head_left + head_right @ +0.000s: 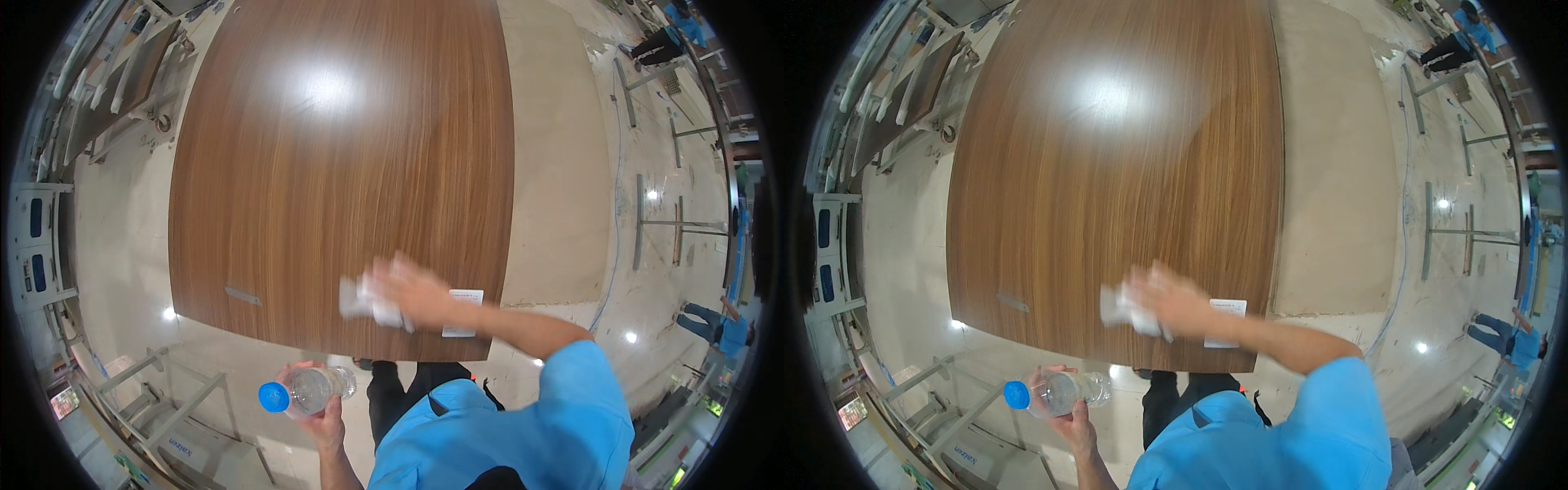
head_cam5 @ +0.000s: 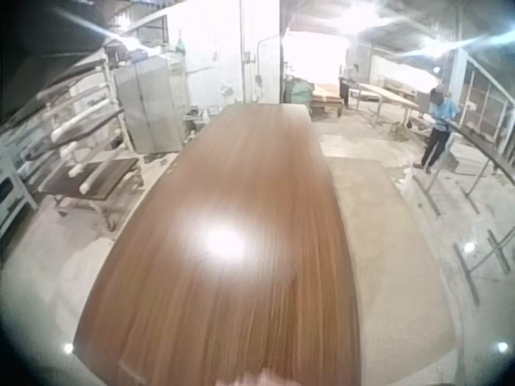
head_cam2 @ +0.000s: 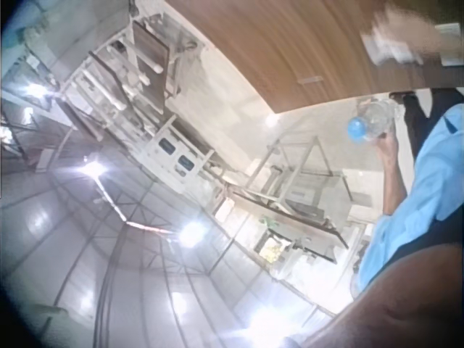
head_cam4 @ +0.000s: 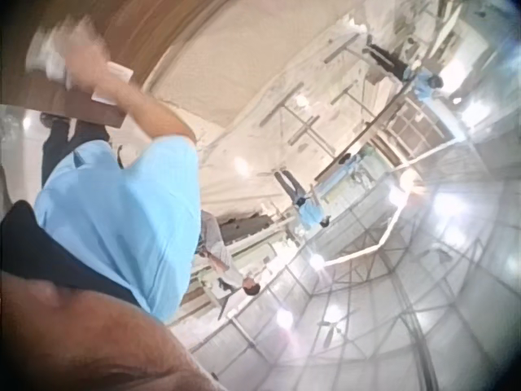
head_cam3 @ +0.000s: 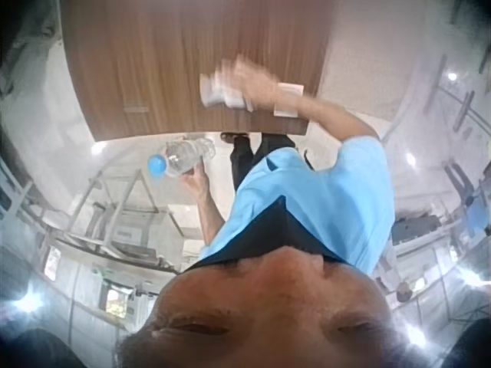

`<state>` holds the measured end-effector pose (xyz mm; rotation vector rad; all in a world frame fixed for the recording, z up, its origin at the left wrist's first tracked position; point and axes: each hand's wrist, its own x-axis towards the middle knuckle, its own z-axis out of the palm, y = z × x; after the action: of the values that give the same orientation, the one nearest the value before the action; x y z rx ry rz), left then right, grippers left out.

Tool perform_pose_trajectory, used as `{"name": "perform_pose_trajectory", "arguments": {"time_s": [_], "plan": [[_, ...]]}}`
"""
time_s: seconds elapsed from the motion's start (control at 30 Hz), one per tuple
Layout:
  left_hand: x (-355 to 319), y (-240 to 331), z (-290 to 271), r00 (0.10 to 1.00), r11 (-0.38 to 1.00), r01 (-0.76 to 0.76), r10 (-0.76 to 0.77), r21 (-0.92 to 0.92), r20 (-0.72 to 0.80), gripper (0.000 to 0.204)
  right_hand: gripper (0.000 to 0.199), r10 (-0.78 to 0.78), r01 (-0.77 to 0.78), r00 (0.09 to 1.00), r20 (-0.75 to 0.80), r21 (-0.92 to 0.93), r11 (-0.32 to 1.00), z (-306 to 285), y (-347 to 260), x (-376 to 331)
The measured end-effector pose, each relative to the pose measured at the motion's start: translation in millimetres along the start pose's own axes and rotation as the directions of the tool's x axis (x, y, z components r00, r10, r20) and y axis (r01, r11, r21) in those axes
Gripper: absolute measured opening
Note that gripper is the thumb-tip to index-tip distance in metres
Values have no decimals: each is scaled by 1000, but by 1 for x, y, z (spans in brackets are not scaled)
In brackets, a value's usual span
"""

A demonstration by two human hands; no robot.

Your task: The person wipes the surface of a large wooden table using a white cloth and a water bottle. They repeatedly pour water onto the cloth and wipe different sections of the table while other workers are present in the background.

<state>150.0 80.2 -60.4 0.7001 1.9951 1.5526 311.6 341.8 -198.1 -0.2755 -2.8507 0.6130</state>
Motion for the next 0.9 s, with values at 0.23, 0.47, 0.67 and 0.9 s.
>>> {"name": "perform_pose_trajectory", "arguments": {"time_s": [0.23, 0.47, 0.67, 0.9], "plan": [[15, -7, -19, 999, 997, 11, -13, 76, 31, 93, 49, 677, -789, 615, -404, -313, 529, -70, 190, 1], [24, -28, -35, 992, 998, 21, -14, -51, 128, 90, 74, 491, -464, 871, 33, -277, 841, -36, -5, -36], [26, -27, -47, 986, 996, -88, 82, 32, 145, 92, 70, 681, -692, 704, -200, -405, 597, -40, 21, -47], [39, -27, -56, 977, 991, -113, 99, 65, 190, 95, 55, 785, -818, 482, -389, 122, 562, -47, 90, -86]]}}
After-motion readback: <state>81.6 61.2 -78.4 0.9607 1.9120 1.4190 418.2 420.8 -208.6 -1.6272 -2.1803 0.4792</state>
